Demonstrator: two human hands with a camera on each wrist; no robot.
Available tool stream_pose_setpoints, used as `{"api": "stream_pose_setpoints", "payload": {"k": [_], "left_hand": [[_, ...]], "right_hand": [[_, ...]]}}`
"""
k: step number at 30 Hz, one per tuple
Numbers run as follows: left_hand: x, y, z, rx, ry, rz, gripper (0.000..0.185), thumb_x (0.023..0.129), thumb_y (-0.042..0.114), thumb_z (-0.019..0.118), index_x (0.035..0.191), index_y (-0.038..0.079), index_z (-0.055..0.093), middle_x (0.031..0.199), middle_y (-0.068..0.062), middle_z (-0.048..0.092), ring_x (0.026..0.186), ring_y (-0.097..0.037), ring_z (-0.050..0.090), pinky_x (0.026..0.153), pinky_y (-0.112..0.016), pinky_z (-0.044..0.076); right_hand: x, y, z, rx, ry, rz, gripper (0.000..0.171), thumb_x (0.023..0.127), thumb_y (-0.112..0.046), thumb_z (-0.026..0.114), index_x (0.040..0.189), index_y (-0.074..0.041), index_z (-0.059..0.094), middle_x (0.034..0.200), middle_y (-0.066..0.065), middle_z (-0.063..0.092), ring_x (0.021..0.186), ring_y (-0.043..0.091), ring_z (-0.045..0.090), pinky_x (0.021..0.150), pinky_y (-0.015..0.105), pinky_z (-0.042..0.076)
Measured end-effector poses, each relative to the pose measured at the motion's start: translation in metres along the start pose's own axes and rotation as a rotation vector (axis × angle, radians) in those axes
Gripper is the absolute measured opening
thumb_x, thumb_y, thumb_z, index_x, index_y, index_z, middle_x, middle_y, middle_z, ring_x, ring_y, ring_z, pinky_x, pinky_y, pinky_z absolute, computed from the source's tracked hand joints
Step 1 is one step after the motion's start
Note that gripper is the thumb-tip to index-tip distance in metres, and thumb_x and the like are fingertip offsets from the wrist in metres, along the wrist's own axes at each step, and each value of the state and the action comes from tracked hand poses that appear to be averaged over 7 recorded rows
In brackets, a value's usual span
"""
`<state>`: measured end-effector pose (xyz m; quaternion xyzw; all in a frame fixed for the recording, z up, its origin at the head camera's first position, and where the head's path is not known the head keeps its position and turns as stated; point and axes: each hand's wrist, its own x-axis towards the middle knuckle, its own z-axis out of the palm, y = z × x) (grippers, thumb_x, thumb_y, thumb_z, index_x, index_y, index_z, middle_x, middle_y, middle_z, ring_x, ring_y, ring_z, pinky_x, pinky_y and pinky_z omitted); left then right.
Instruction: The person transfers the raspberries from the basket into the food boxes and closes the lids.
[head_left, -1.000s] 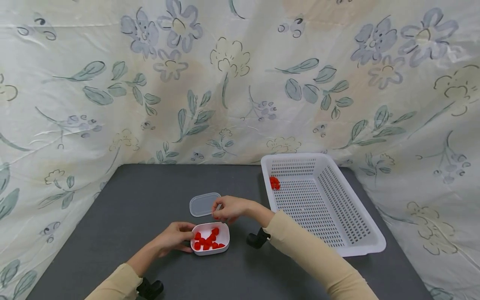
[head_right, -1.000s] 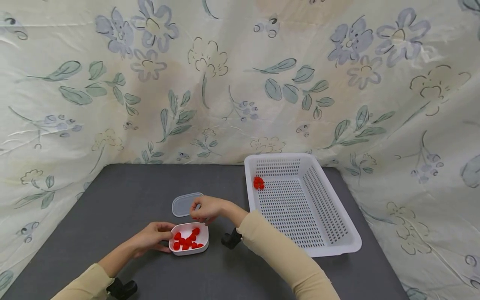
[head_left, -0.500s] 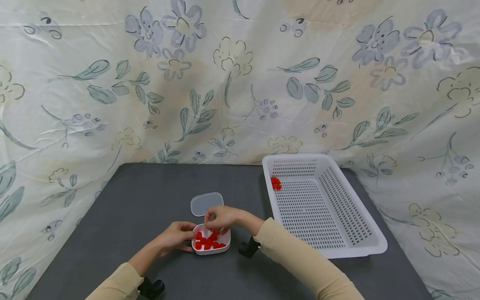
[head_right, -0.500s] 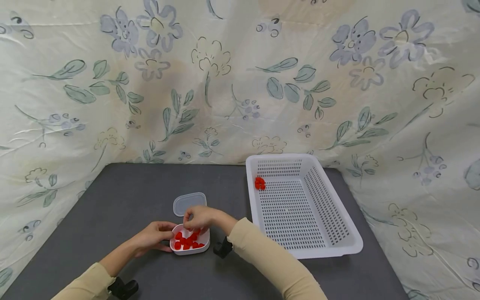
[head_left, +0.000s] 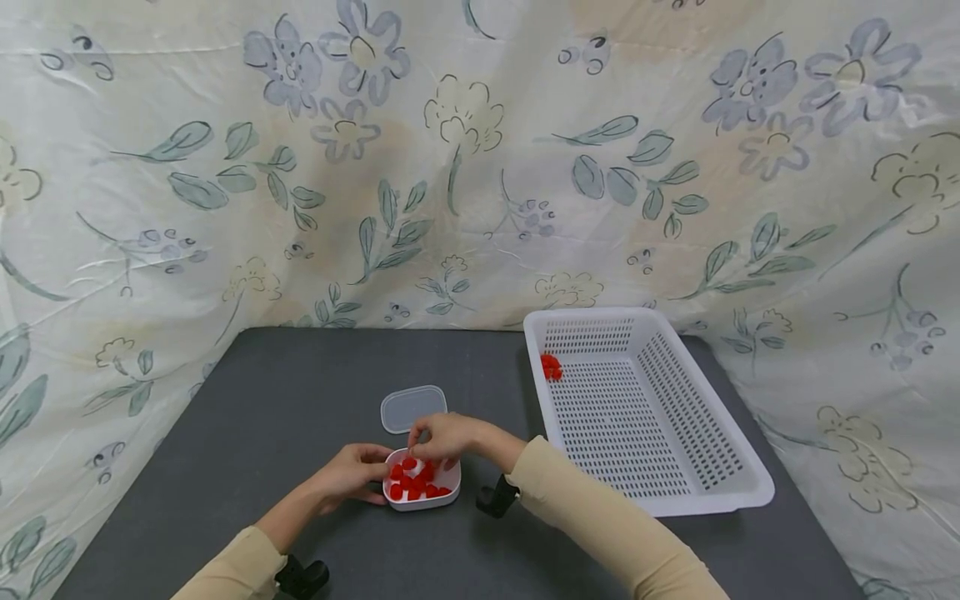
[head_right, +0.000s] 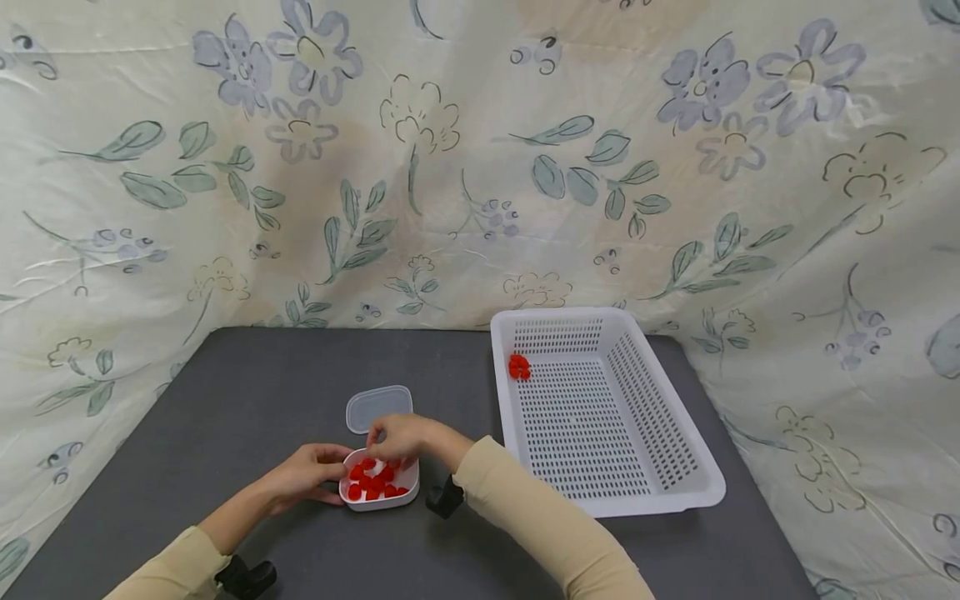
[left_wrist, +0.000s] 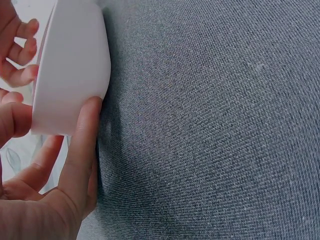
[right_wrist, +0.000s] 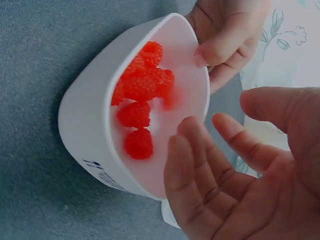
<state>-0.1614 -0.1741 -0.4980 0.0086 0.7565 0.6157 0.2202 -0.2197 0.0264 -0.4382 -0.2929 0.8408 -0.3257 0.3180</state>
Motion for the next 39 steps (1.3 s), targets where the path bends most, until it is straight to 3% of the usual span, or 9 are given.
{"api": "stream_pose_setpoints", "payload": {"k": [7,13,18,23,34,39], "left_hand": [[-0.001,0.002,0.001,0.011,0.018,-0.014,0.046,0.089,0.013,0.057,0.126,-0.012,0.044,0.108,-0.016,0.06,0.088,-0.021,0.06,0.07,-0.04,0.057],[0.0,0.003,0.002,0.036,0.053,-0.033,0.045,0.088,0.012,0.057,0.125,-0.011,0.045,0.107,-0.016,0.06,0.086,-0.022,0.06,0.069,-0.039,0.057],[0.0,0.003,0.003,0.047,0.061,-0.035,0.045,0.087,0.011,0.057,0.125,-0.011,0.045,0.108,-0.017,0.06,0.086,-0.022,0.06,0.068,-0.04,0.057],[0.0,0.003,0.002,0.049,0.055,-0.032,0.045,0.087,0.011,0.057,0.125,-0.011,0.045,0.108,-0.017,0.06,0.087,-0.022,0.06,0.068,-0.04,0.057],[-0.002,0.006,0.002,0.042,0.049,-0.025,0.045,0.087,0.01,0.057,0.125,-0.012,0.045,0.107,-0.017,0.06,0.087,-0.022,0.06,0.069,-0.04,0.057],[-0.003,0.007,0.003,0.04,0.049,-0.029,0.045,0.087,0.01,0.057,0.125,-0.012,0.045,0.106,-0.016,0.06,0.086,-0.022,0.06,0.069,-0.04,0.057]], "right_hand": [[-0.005,-0.005,-0.016,-0.044,0.051,0.003,0.023,0.089,-0.021,0.057,0.109,-0.01,0.061,0.095,0.008,0.064,0.079,0.027,0.062,0.063,0.031,0.056],[-0.015,-0.006,-0.044,-0.078,0.121,-0.079,0.025,0.092,-0.02,0.053,0.113,-0.008,0.059,0.09,0.008,0.063,0.076,0.027,0.06,0.063,0.031,0.054],[-0.022,0.002,-0.068,-0.099,0.215,-0.113,0.025,0.093,-0.021,0.052,0.114,-0.008,0.058,0.089,0.008,0.062,0.069,0.018,0.057,0.06,0.023,0.05],[-0.028,0.012,-0.091,-0.108,0.348,-0.123,0.023,0.092,-0.022,0.053,0.111,-0.011,0.06,0.09,0.006,0.063,0.07,0.012,0.057,0.06,0.023,0.049],[-0.041,0.052,-0.136,0.013,0.55,-0.042,0.027,0.094,-0.024,0.05,0.115,-0.007,0.057,0.105,0.011,0.06,0.082,0.019,0.058,0.068,0.029,0.052],[-0.048,0.071,-0.148,0.002,0.618,0.009,0.029,0.094,-0.022,0.049,0.116,-0.004,0.056,0.105,0.017,0.059,0.075,0.022,0.057,0.062,0.029,0.05]]}}
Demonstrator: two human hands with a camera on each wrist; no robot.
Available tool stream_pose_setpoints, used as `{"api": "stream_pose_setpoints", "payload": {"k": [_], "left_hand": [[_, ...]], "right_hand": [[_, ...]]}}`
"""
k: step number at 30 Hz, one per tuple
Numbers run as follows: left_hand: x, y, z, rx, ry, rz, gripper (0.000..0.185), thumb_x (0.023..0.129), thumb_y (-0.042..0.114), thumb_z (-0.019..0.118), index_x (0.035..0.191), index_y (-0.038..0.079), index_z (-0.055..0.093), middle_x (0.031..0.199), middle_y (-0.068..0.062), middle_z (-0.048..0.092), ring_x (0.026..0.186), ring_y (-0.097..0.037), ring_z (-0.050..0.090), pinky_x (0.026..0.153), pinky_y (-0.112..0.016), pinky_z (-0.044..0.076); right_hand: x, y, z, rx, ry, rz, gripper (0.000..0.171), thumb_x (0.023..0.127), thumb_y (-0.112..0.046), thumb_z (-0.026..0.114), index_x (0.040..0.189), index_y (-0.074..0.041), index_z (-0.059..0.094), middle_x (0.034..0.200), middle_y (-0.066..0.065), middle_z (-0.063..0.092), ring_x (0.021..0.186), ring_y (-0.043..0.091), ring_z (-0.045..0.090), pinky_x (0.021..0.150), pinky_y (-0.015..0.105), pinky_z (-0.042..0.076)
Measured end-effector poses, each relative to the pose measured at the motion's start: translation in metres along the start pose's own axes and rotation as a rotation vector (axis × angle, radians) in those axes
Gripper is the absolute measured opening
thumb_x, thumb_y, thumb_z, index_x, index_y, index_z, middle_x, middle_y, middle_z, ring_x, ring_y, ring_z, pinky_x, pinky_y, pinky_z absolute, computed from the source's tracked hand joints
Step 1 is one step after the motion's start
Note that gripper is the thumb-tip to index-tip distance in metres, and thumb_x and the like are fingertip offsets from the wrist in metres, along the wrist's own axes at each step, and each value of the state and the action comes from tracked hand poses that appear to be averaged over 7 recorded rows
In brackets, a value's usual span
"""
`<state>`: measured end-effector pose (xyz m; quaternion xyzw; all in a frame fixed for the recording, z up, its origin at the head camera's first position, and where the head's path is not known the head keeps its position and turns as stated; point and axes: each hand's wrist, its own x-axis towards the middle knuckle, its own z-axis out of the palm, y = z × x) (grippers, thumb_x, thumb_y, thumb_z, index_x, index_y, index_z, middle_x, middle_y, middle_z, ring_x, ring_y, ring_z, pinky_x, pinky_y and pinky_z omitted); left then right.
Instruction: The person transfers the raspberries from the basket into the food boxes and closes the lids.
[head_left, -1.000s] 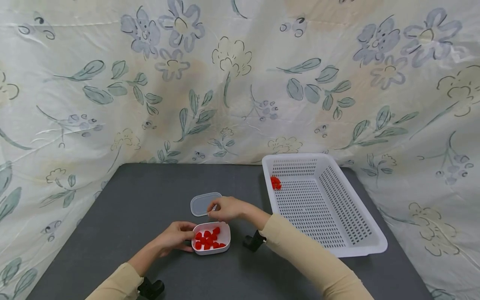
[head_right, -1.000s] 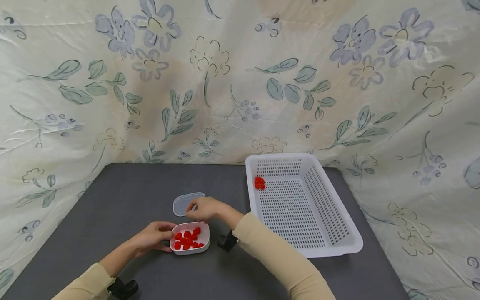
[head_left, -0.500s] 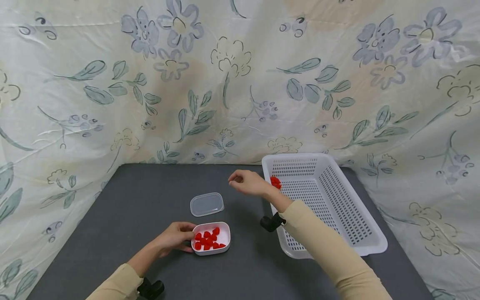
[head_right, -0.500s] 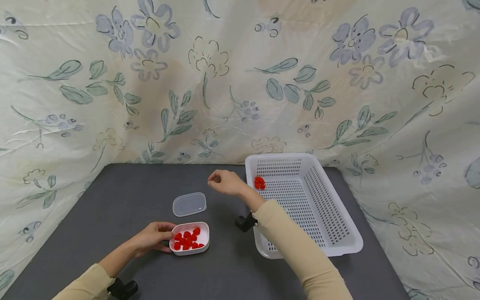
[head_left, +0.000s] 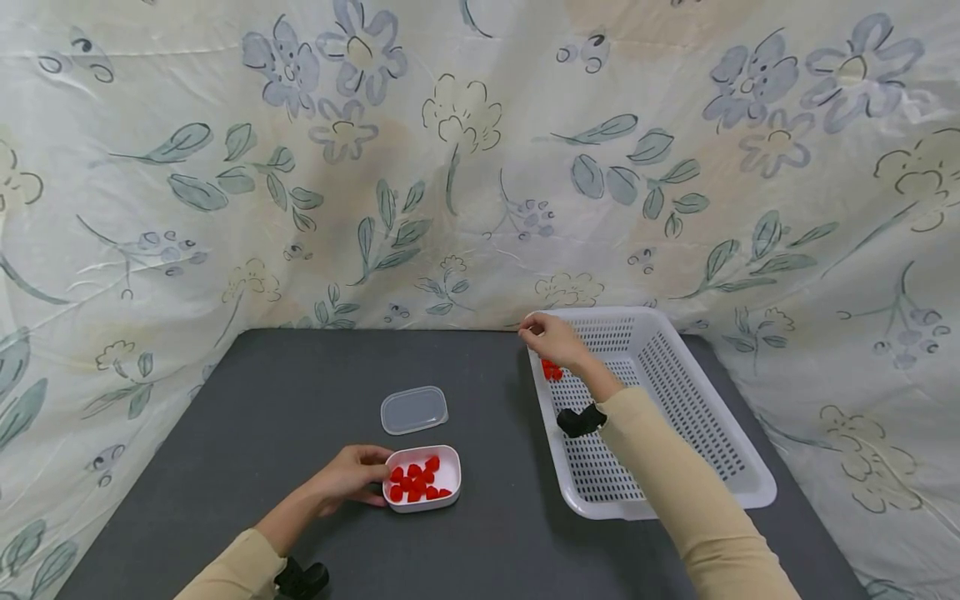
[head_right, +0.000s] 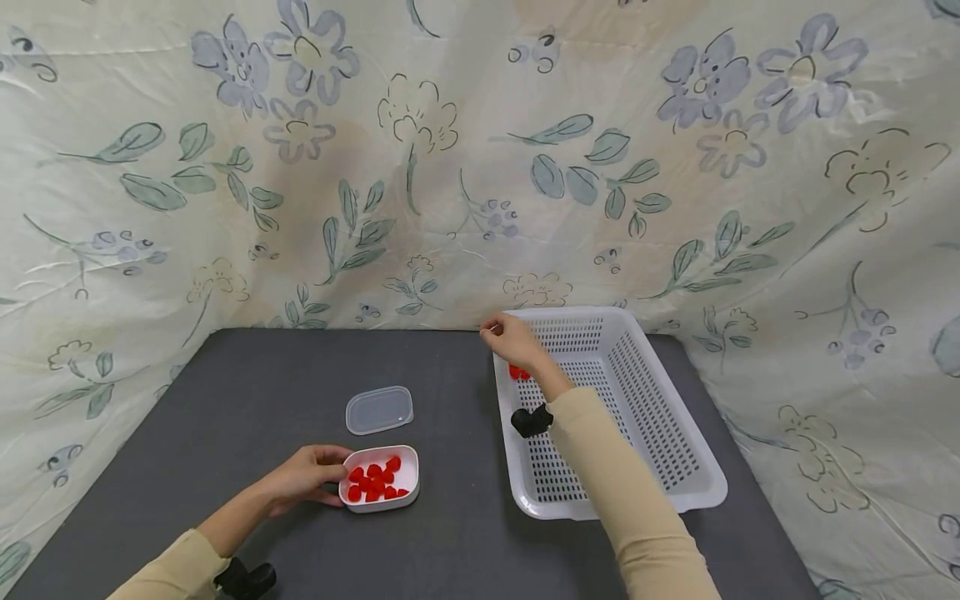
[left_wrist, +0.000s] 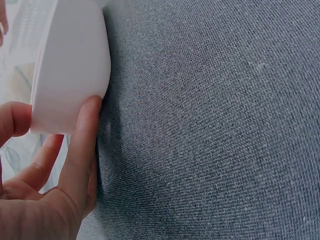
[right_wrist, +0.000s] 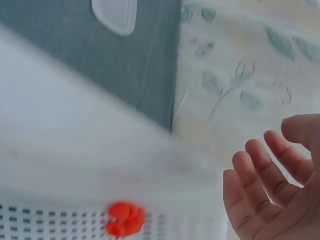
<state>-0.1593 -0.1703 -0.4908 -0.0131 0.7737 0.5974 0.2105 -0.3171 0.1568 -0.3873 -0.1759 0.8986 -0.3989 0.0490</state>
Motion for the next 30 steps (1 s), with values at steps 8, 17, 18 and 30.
{"api": "stream_pose_setpoints", "payload": {"k": [8,17,18,30], "left_hand": [[0.001,-0.001,0.0,0.001,0.004,-0.001,0.045,0.087,0.009,0.056,0.125,-0.012,0.044,0.106,-0.016,0.06,0.086,-0.022,0.06,0.069,-0.04,0.057],[0.003,0.0,0.0,-0.007,-0.004,-0.001,0.045,0.088,0.009,0.055,0.125,-0.013,0.044,0.108,-0.017,0.06,0.087,-0.022,0.06,0.069,-0.04,0.057],[0.003,0.0,0.0,-0.008,-0.004,0.0,0.045,0.088,0.009,0.055,0.125,-0.013,0.044,0.108,-0.017,0.06,0.087,-0.022,0.06,0.069,-0.04,0.057],[0.005,0.006,0.003,-0.002,0.021,-0.021,0.045,0.087,0.01,0.057,0.124,-0.012,0.045,0.107,-0.017,0.06,0.086,-0.022,0.06,0.068,-0.04,0.057]], "right_hand": [[0.003,0.033,-0.008,-0.1,0.064,0.045,0.03,0.094,-0.022,0.049,0.114,-0.001,0.057,0.108,0.018,0.059,0.084,0.027,0.056,0.073,0.036,0.05],[0.0,0.063,-0.006,-0.116,0.077,0.142,0.032,0.094,-0.02,0.048,0.115,0.003,0.055,0.113,0.022,0.057,0.093,0.03,0.052,0.086,0.044,0.049],[0.001,0.067,-0.006,-0.128,0.075,0.147,0.032,0.094,-0.02,0.047,0.115,0.004,0.055,0.113,0.022,0.057,0.093,0.03,0.053,0.085,0.044,0.049],[0.007,0.1,0.006,-0.173,0.053,0.233,0.033,0.093,-0.018,0.048,0.117,0.003,0.056,0.115,0.022,0.057,0.098,0.032,0.054,0.087,0.046,0.048]]}}
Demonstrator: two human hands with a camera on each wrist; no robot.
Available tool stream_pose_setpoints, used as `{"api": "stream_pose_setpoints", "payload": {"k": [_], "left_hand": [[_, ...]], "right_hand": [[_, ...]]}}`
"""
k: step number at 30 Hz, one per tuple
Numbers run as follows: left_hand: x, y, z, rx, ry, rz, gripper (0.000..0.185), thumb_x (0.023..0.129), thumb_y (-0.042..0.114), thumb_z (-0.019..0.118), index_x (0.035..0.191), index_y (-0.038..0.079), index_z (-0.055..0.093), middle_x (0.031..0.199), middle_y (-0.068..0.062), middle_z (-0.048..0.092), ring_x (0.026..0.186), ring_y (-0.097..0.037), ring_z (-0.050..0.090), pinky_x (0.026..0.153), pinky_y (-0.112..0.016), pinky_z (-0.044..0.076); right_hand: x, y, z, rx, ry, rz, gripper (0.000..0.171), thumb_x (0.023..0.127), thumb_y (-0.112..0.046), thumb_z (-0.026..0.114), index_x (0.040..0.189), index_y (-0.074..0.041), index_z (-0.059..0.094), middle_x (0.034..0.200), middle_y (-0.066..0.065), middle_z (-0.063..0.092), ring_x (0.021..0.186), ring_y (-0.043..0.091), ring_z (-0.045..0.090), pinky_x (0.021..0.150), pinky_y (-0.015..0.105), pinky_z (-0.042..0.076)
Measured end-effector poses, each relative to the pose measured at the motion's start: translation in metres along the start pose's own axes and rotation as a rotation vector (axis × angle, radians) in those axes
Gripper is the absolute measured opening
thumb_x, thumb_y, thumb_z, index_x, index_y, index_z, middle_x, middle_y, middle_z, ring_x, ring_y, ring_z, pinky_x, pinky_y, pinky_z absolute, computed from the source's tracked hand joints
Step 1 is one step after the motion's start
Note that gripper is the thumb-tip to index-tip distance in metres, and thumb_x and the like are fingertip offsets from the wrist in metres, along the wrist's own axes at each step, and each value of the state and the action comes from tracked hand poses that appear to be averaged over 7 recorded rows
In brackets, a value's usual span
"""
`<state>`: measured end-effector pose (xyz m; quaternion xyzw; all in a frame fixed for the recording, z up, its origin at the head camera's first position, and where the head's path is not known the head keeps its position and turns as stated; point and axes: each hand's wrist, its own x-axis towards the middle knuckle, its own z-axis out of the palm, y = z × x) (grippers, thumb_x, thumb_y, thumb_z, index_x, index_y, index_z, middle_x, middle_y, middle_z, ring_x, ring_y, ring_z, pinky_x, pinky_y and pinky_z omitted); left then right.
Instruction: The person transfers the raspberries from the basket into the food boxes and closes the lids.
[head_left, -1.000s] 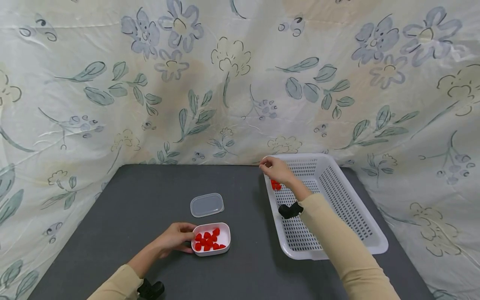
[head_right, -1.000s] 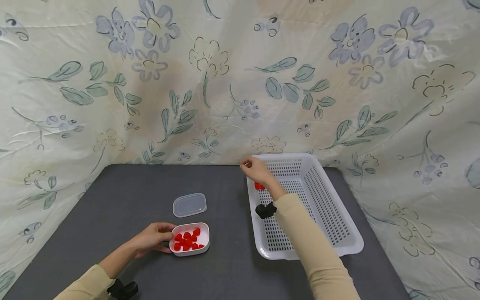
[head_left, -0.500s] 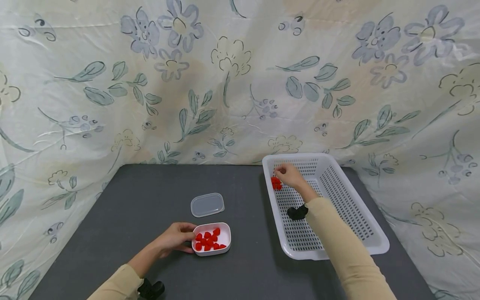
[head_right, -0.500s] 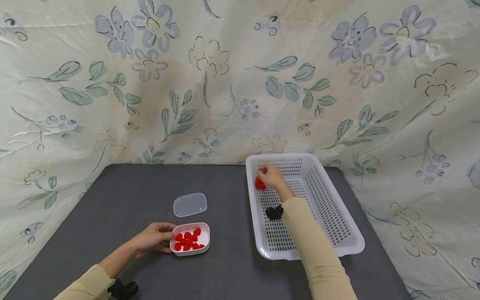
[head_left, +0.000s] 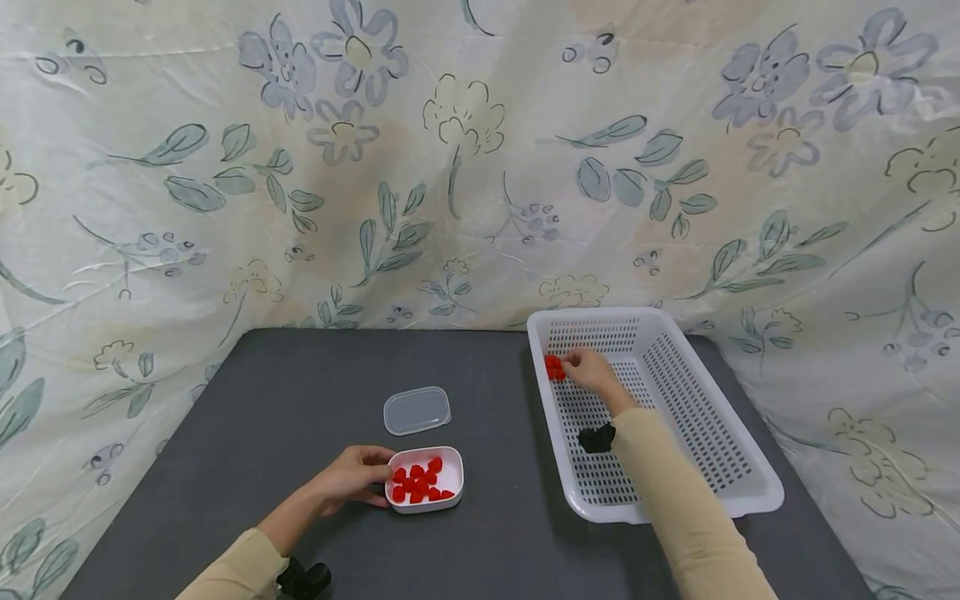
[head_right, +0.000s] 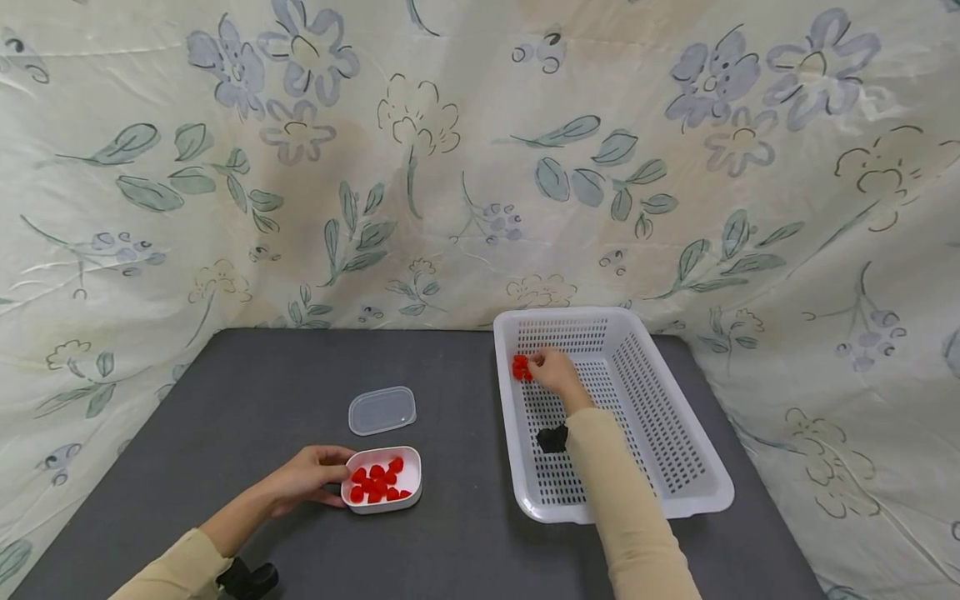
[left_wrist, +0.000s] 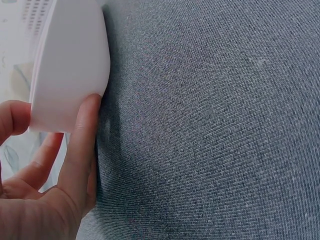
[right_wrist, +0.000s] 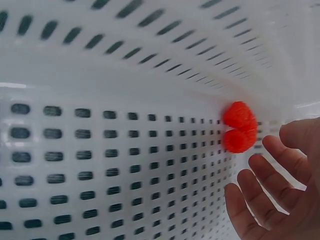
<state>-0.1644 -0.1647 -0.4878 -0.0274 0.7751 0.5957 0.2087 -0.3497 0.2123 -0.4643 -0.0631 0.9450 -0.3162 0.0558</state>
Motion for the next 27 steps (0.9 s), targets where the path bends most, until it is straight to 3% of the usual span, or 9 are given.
{"api": "stream_pose_setpoints", "payload": {"k": [8,17,23,27], "left_hand": [[0.005,0.003,0.003,-0.012,-0.002,0.005,0.046,0.087,0.01,0.057,0.125,-0.012,0.044,0.109,-0.018,0.06,0.088,-0.022,0.061,0.069,-0.04,0.057],[0.011,0.003,0.007,-0.014,0.022,-0.004,0.046,0.087,0.01,0.057,0.126,-0.012,0.045,0.11,-0.018,0.06,0.087,-0.022,0.061,0.068,-0.04,0.057],[0.012,0.0,0.009,-0.009,0.04,-0.014,0.045,0.086,0.01,0.057,0.125,-0.011,0.045,0.109,-0.017,0.059,0.087,-0.023,0.06,0.067,-0.04,0.057],[0.013,-0.002,0.01,-0.011,0.038,-0.011,0.046,0.086,0.01,0.057,0.125,-0.011,0.045,0.108,-0.017,0.06,0.087,-0.022,0.06,0.068,-0.04,0.057]], "right_hand": [[0.006,0.006,0.006,-0.026,-0.027,-0.019,0.034,0.092,-0.016,0.047,0.118,0.005,0.055,0.113,0.022,0.057,0.093,0.031,0.053,0.086,0.046,0.048],[0.018,0.009,0.009,-0.059,-0.05,-0.041,0.029,0.09,-0.016,0.048,0.109,0.004,0.056,0.1,0.018,0.059,0.081,0.026,0.051,0.073,0.039,0.047],[0.014,0.009,0.011,-0.036,-0.078,-0.007,0.032,0.091,-0.018,0.049,0.111,0.005,0.057,0.101,0.018,0.059,0.083,0.025,0.052,0.073,0.037,0.048],[0.011,0.008,0.011,-0.002,-0.111,0.03,0.033,0.091,-0.019,0.048,0.113,0.004,0.055,0.099,0.016,0.058,0.076,0.023,0.054,0.067,0.032,0.048]]}}
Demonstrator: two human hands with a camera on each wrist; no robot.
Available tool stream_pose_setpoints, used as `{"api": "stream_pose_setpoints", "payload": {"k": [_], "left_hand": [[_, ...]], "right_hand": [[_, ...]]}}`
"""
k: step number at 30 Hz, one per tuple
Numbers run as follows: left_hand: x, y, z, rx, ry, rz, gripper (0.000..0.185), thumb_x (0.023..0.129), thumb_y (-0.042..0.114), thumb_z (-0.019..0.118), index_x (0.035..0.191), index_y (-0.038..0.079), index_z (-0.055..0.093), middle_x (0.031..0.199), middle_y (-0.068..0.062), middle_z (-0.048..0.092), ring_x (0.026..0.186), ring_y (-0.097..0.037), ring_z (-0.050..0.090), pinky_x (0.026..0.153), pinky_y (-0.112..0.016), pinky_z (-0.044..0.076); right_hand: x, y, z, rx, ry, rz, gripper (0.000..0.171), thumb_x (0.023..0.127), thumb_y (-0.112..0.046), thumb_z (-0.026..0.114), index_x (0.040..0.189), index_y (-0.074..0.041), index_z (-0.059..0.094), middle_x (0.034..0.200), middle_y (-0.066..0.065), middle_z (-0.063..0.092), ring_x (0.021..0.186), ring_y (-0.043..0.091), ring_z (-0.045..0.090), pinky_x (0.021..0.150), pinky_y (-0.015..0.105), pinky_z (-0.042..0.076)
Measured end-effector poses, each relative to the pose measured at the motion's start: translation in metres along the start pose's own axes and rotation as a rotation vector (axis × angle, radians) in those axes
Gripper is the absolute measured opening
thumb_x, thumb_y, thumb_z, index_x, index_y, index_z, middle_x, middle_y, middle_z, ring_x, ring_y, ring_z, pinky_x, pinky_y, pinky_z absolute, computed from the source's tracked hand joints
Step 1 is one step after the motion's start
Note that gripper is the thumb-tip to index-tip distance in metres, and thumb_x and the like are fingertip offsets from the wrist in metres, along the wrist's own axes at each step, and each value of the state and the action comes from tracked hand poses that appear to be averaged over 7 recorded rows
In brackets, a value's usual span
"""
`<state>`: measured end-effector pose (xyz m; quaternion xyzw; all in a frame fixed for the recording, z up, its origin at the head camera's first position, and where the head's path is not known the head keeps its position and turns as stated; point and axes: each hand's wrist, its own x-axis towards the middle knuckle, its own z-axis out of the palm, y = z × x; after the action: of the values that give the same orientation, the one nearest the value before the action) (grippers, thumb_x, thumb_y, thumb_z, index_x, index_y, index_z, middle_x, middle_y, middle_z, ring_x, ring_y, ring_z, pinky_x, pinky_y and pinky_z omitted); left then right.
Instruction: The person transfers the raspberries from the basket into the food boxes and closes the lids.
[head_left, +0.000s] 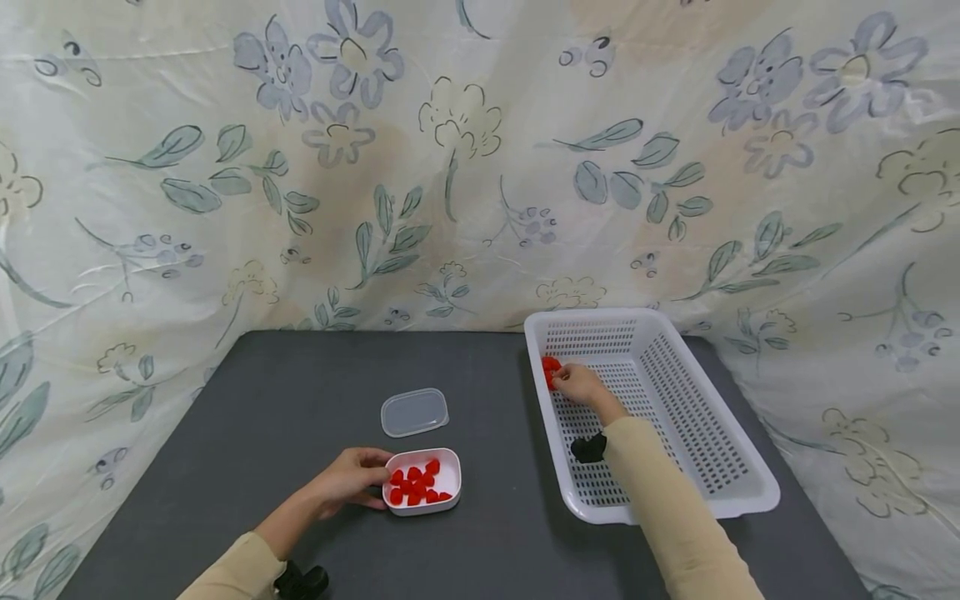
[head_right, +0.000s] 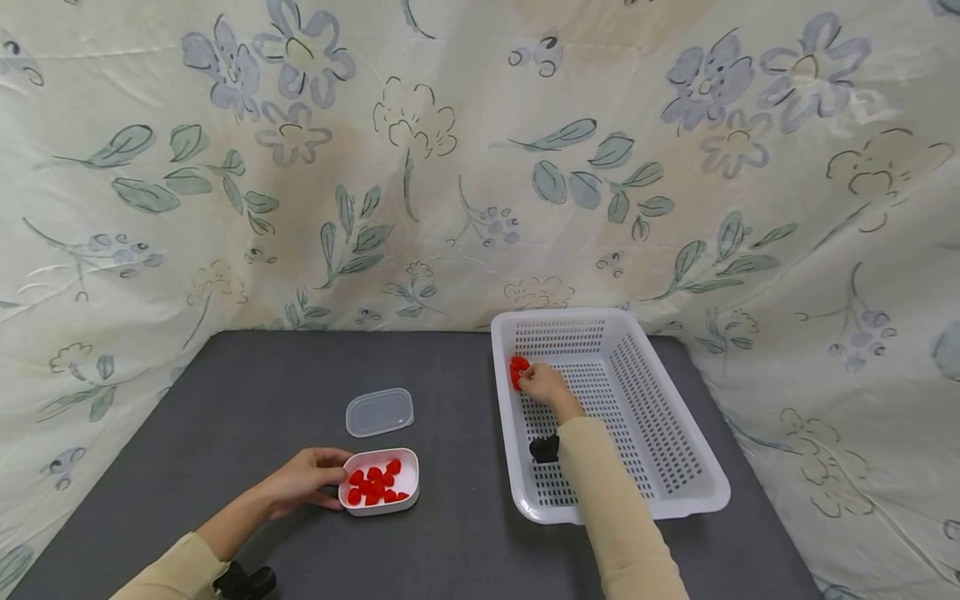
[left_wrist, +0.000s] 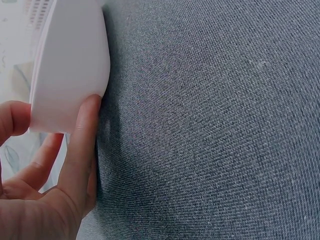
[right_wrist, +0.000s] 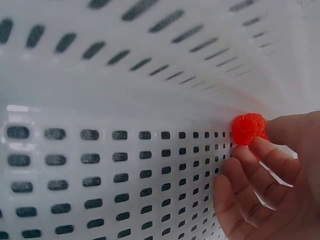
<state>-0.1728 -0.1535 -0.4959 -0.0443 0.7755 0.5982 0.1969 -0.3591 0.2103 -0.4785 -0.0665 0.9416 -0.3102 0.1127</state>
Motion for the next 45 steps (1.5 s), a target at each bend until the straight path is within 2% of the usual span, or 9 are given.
{"api": "stream_pose_setpoints", "payload": {"k": [4,7,10,12,19,31,35,41,45], "left_hand": [[-0.002,0.0,-0.001,-0.001,-0.003,0.002,0.046,0.087,0.01,0.057,0.125,-0.012,0.045,0.107,-0.017,0.06,0.086,-0.022,0.06,0.068,-0.04,0.057],[-0.003,-0.001,0.0,0.001,0.002,0.001,0.046,0.087,0.01,0.057,0.125,-0.012,0.045,0.107,-0.017,0.06,0.086,-0.022,0.06,0.067,-0.04,0.057],[-0.004,-0.001,0.0,0.003,0.011,-0.004,0.045,0.086,0.01,0.057,0.125,-0.012,0.045,0.107,-0.017,0.06,0.086,-0.022,0.06,0.067,-0.04,0.057],[-0.005,-0.001,-0.001,0.003,0.011,-0.005,0.045,0.086,0.01,0.057,0.124,-0.012,0.046,0.107,-0.017,0.06,0.086,-0.022,0.06,0.067,-0.04,0.057],[-0.005,-0.001,-0.002,-0.002,0.003,-0.005,0.045,0.087,0.01,0.057,0.124,-0.012,0.045,0.107,-0.016,0.06,0.086,-0.022,0.06,0.068,-0.04,0.057],[-0.004,-0.004,-0.004,0.004,-0.014,0.005,0.045,0.088,0.01,0.056,0.125,-0.012,0.045,0.107,-0.016,0.06,0.086,-0.022,0.06,0.068,-0.04,0.057],[-0.004,-0.004,-0.005,0.001,-0.022,0.008,0.045,0.088,0.011,0.056,0.125,-0.012,0.044,0.106,-0.016,0.06,0.086,-0.021,0.06,0.068,-0.04,0.057],[-0.005,-0.004,-0.005,0.007,-0.026,0.014,0.045,0.088,0.011,0.056,0.125,-0.012,0.044,0.107,-0.016,0.06,0.086,-0.022,0.06,0.068,-0.04,0.057],[-0.005,-0.005,-0.005,0.015,-0.02,0.008,0.046,0.088,0.011,0.057,0.125,-0.012,0.044,0.108,-0.016,0.06,0.086,-0.022,0.06,0.068,-0.04,0.057]], "right_hand": [[-0.005,-0.003,0.001,0.031,-0.033,0.033,0.03,0.091,-0.021,0.047,0.109,0.001,0.055,0.089,0.011,0.056,0.07,0.018,0.052,0.063,0.029,0.049],[-0.008,-0.005,0.002,0.087,-0.056,0.052,0.018,0.091,-0.019,0.046,0.087,-0.004,0.054,0.074,0.005,0.049,0.064,0.016,0.047,0.061,0.029,0.05],[-0.009,-0.006,0.003,0.158,-0.081,0.073,0.022,0.09,-0.016,0.045,0.069,-0.011,0.043,0.065,0.002,0.042,0.058,0.014,0.041,0.056,0.027,0.049],[-0.011,-0.007,0.003,0.199,-0.094,0.099,0.026,0.091,-0.016,0.045,0.065,-0.013,0.041,0.063,0.001,0.042,0.056,0.013,0.041,0.054,0.026,0.049],[-0.016,-0.011,0.004,0.319,-0.124,0.184,0.02,0.093,-0.02,0.046,0.08,-0.005,0.049,0.077,0.007,0.051,0.064,0.014,0.05,0.063,0.027,0.054],[-0.017,-0.012,0.003,0.345,-0.127,0.249,0.025,0.093,-0.02,0.047,0.103,0.002,0.051,0.082,0.009,0.054,0.067,0.017,0.055,0.062,0.027,0.054],[-0.02,-0.015,0.001,0.349,-0.129,0.251,0.024,0.093,-0.02,0.046,0.101,0.003,0.051,0.082,0.01,0.055,0.068,0.018,0.056,0.065,0.029,0.054],[-0.025,-0.017,0.0,0.376,-0.136,0.228,0.022,0.094,-0.019,0.046,0.079,-0.003,0.047,0.08,0.011,0.054,0.068,0.02,0.056,0.068,0.032,0.055],[-0.024,-0.014,0.0,0.387,-0.174,0.217,0.022,0.093,-0.021,0.048,0.081,-0.003,0.047,0.079,0.009,0.053,0.068,0.02,0.056,0.067,0.031,0.055]]}}
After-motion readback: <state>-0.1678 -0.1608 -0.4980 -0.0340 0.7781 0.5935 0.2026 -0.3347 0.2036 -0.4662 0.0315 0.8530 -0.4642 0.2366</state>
